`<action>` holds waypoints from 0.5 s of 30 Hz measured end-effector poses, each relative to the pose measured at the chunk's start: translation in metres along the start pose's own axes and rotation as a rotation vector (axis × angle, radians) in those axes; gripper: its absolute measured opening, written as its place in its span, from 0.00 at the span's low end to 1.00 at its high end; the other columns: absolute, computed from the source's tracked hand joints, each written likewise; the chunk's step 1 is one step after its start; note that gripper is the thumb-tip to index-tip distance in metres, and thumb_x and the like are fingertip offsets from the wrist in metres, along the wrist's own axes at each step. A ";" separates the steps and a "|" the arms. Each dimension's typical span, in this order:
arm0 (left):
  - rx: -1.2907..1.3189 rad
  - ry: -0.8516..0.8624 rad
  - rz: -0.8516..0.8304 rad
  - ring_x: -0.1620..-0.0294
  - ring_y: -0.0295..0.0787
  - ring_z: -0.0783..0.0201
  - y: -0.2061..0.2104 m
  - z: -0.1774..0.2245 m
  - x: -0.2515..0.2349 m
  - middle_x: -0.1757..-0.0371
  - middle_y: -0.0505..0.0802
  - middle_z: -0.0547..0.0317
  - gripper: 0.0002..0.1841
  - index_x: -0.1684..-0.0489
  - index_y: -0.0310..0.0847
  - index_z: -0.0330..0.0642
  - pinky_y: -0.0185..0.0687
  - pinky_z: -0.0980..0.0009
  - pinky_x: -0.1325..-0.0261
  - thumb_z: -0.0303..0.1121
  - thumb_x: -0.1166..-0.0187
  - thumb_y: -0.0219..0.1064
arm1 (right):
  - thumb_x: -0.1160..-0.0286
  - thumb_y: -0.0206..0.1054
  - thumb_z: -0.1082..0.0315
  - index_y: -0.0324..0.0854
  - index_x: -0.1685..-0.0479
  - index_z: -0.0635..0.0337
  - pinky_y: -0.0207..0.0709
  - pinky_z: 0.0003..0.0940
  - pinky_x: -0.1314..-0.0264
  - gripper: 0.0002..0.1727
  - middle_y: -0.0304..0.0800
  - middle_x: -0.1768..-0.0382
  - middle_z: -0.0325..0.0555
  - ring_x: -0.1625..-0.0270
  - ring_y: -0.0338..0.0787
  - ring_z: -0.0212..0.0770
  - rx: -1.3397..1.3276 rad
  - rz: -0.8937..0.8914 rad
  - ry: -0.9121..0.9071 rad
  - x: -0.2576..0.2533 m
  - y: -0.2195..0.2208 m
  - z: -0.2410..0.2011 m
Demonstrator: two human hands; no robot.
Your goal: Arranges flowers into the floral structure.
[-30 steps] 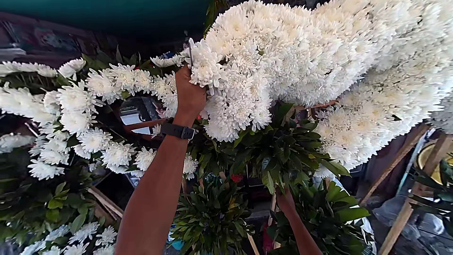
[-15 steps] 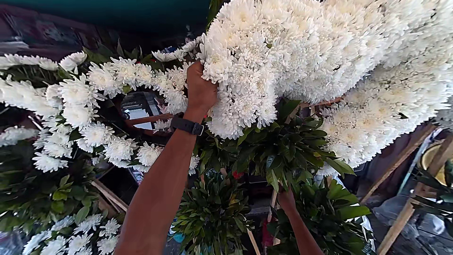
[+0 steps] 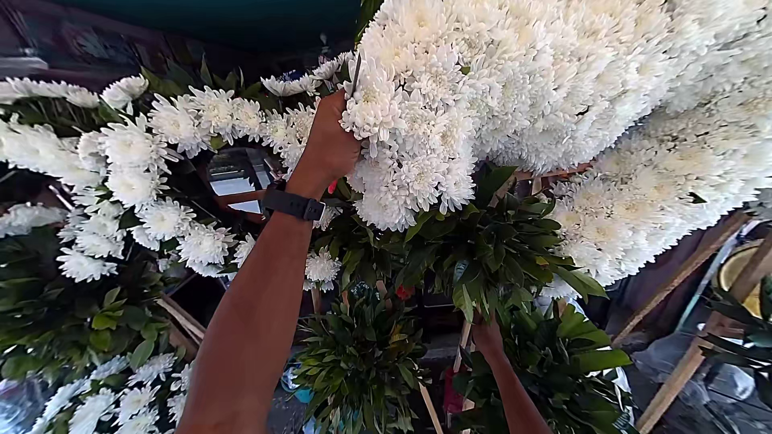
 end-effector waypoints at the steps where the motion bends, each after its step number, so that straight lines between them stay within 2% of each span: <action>1: -0.007 0.006 -0.012 0.53 0.90 0.78 -0.002 -0.001 0.000 0.58 0.92 0.69 0.10 0.50 0.79 0.42 0.88 0.76 0.45 0.19 0.23 0.64 | 0.07 0.52 0.54 0.59 0.16 0.69 0.75 0.60 0.27 0.31 0.85 0.37 0.69 0.33 0.87 0.64 -0.009 0.007 -0.005 0.000 0.001 0.000; 7: 0.014 0.048 -0.051 0.57 0.90 0.78 -0.005 -0.009 -0.003 0.60 0.92 0.71 0.10 0.51 0.79 0.43 0.89 0.76 0.49 0.19 0.23 0.64 | 0.09 0.56 0.60 0.56 0.14 0.69 0.75 0.59 0.26 0.32 0.86 0.37 0.69 0.33 0.87 0.63 -0.012 0.018 -0.012 0.000 0.002 0.000; 15: -0.024 0.039 -0.109 0.60 0.90 0.78 -0.006 -0.015 -0.014 0.63 0.92 0.70 0.08 0.55 0.82 0.43 0.90 0.76 0.52 0.20 0.24 0.65 | 0.07 0.53 0.55 0.57 0.14 0.66 0.77 0.61 0.29 0.31 0.86 0.38 0.69 0.34 0.87 0.65 -0.044 0.050 0.008 0.002 0.005 -0.004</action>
Point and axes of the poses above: each hand's wrist, its own x-axis away from the middle knuckle, its own y-axis out of the palm, z = x × y, the point moved 1 cm from there along -x, towards the middle knuckle
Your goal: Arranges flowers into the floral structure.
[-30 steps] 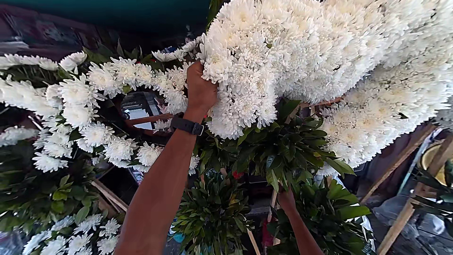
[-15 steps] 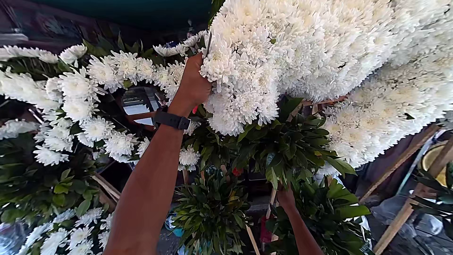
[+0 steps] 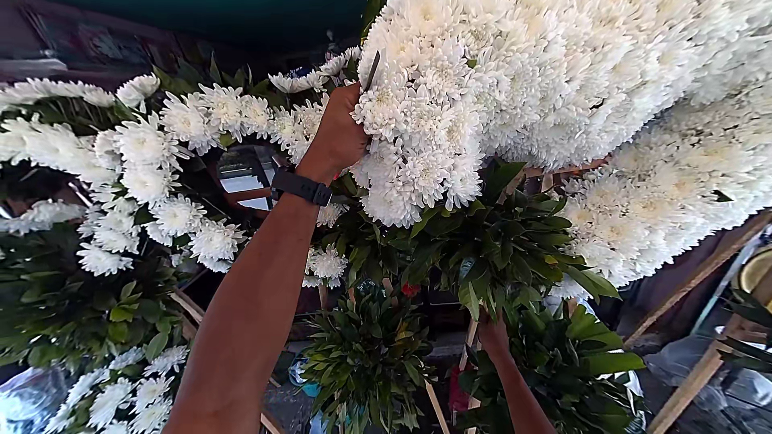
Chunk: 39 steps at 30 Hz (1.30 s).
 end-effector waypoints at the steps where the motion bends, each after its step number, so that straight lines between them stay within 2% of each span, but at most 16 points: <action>1: 0.005 -0.002 0.001 0.59 0.90 0.78 0.001 0.000 0.000 0.62 0.92 0.70 0.08 0.55 0.82 0.42 0.90 0.75 0.52 0.20 0.24 0.65 | 0.07 0.53 0.56 0.57 0.15 0.66 0.77 0.61 0.29 0.31 0.86 0.38 0.69 0.34 0.87 0.64 0.014 -0.004 0.007 0.000 0.000 -0.001; 14: -0.081 -0.013 0.036 0.62 0.88 0.82 0.015 -0.010 0.001 0.66 0.91 0.73 0.06 0.60 0.82 0.44 0.87 0.78 0.53 0.21 0.23 0.64 | 0.07 0.54 0.54 0.57 0.14 0.66 0.78 0.61 0.31 0.32 0.87 0.40 0.68 0.37 0.89 0.63 -0.048 0.002 -0.005 -0.002 0.001 0.004; 17: -0.055 -0.007 0.035 0.59 0.89 0.81 0.016 -0.006 0.002 0.63 0.91 0.73 0.07 0.55 0.81 0.44 0.88 0.78 0.49 0.21 0.23 0.64 | 0.07 0.52 0.54 0.56 0.13 0.67 0.77 0.60 0.28 0.32 0.86 0.38 0.69 0.33 0.87 0.64 -0.013 -0.004 -0.006 -0.001 -0.002 0.002; 20: -0.159 -0.057 0.008 0.55 0.90 0.80 0.009 0.007 0.005 0.57 0.92 0.67 0.11 0.48 0.81 0.40 0.87 0.78 0.47 0.21 0.25 0.67 | 0.07 0.52 0.53 0.56 0.14 0.67 0.77 0.60 0.29 0.32 0.86 0.38 0.68 0.34 0.88 0.63 0.014 -0.017 -0.003 -0.001 -0.002 0.003; 21: -0.172 -0.096 0.027 0.56 0.90 0.78 0.005 0.014 0.009 0.56 0.92 0.65 0.15 0.44 0.81 0.39 0.88 0.77 0.50 0.19 0.28 0.68 | 0.07 0.53 0.52 0.57 0.14 0.66 0.78 0.60 0.30 0.32 0.87 0.39 0.68 0.35 0.88 0.63 0.009 -0.016 -0.001 -0.002 -0.002 0.004; 23: -0.181 -0.151 0.142 0.72 0.86 0.75 -0.003 0.025 0.021 0.53 0.91 0.62 0.22 0.36 0.78 0.38 0.86 0.77 0.72 0.17 0.31 0.64 | 0.07 0.53 0.52 0.57 0.14 0.66 0.78 0.60 0.30 0.33 0.87 0.39 0.67 0.35 0.88 0.63 0.004 -0.022 -0.001 -0.003 -0.002 0.005; 24: -0.194 -0.143 0.220 0.78 0.82 0.75 -0.006 0.028 0.027 0.53 0.91 0.63 0.22 0.34 0.78 0.38 0.80 0.78 0.80 0.19 0.29 0.60 | 0.07 0.53 0.51 0.57 0.14 0.65 0.78 0.60 0.29 0.33 0.87 0.38 0.67 0.35 0.88 0.63 0.008 -0.028 0.004 -0.002 -0.002 0.004; 26: -0.229 -0.129 0.363 0.85 0.76 0.78 -0.011 0.027 0.032 0.60 0.93 0.68 0.12 0.44 0.83 0.41 0.73 0.80 0.84 0.31 0.19 0.60 | 0.07 0.53 0.51 0.57 0.14 0.65 0.78 0.60 0.29 0.33 0.86 0.38 0.67 0.34 0.88 0.62 0.009 -0.029 0.011 -0.001 -0.002 0.002; 28: -0.260 -0.199 0.335 0.84 0.73 0.79 -0.007 0.023 0.029 0.70 0.86 0.71 0.10 0.58 0.84 0.44 0.72 0.79 0.79 0.42 0.19 0.68 | 0.07 0.52 0.50 0.57 0.14 0.64 0.78 0.59 0.29 0.33 0.87 0.38 0.66 0.34 0.88 0.62 0.013 -0.027 0.024 -0.001 -0.002 0.001; 29: -0.253 -0.213 0.290 0.80 0.74 0.78 -0.004 0.019 0.025 0.70 0.84 0.68 0.09 0.58 0.84 0.43 0.73 0.78 0.76 0.39 0.21 0.71 | 0.07 0.52 0.51 0.56 0.13 0.63 0.78 0.59 0.29 0.33 0.87 0.37 0.66 0.34 0.88 0.62 0.017 -0.029 0.032 -0.002 -0.003 0.000; 30: -0.256 -0.205 0.254 0.74 0.77 0.77 0.000 0.016 0.021 0.66 0.84 0.65 0.07 0.57 0.84 0.41 0.76 0.78 0.69 0.33 0.23 0.72 | 0.07 0.52 0.51 0.55 0.12 0.64 0.77 0.59 0.28 0.33 0.86 0.36 0.66 0.33 0.88 0.62 0.030 -0.036 0.036 -0.001 -0.004 -0.002; 32: -0.297 -0.188 0.218 0.59 0.83 0.71 0.002 0.008 0.015 0.55 0.88 0.56 0.09 0.50 0.85 0.38 0.81 0.72 0.53 0.26 0.25 0.69 | 0.07 0.52 0.54 0.50 0.10 0.66 0.75 0.57 0.24 0.35 0.81 0.29 0.67 0.27 0.84 0.62 0.057 -0.052 0.032 0.002 -0.007 -0.006; 34: -0.360 -0.195 0.205 0.50 0.85 0.64 -0.002 0.001 0.019 0.47 0.87 0.49 0.15 0.41 0.83 0.38 0.82 0.64 0.45 0.30 0.24 0.70 | 0.11 0.58 0.57 0.48 0.08 0.67 0.69 0.57 0.18 0.38 0.72 0.21 0.70 0.20 0.77 0.63 0.015 -0.021 -0.003 0.013 -0.011 -0.006; 36: -0.431 -0.204 0.247 0.55 0.83 0.59 -0.009 0.008 0.040 0.49 0.84 0.48 0.23 0.37 0.74 0.37 0.80 0.58 0.51 0.42 0.22 0.71 | 0.15 0.64 0.59 0.49 0.07 0.64 0.69 0.57 0.17 0.41 0.66 0.16 0.67 0.17 0.73 0.61 -0.110 0.047 -0.069 0.041 -0.016 -0.002; 37: -0.435 -0.217 0.295 0.60 0.81 0.62 -0.013 0.014 0.060 0.52 0.83 0.51 0.25 0.37 0.72 0.38 0.80 0.61 0.55 0.48 0.20 0.70 | 0.16 0.65 0.59 0.53 0.09 0.62 0.74 0.55 0.21 0.39 0.70 0.18 0.64 0.21 0.78 0.57 -0.181 0.063 -0.107 0.066 -0.019 0.000; 39: -0.340 -0.234 0.412 0.75 0.76 0.69 -0.018 0.018 0.115 0.65 0.81 0.61 0.20 0.48 0.73 0.44 0.77 0.71 0.73 0.52 0.17 0.66 | 0.16 0.65 0.61 0.65 0.16 0.61 0.83 0.48 0.27 0.31 0.80 0.24 0.58 0.28 0.86 0.50 -0.298 -0.005 -0.161 0.129 -0.024 0.011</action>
Point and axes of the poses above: each hand's wrist, its own x-axis away from the middle knuckle, its own y-axis out of the palm, z = x × y, the point moved 1 cm from there along -x, towards the middle knuckle
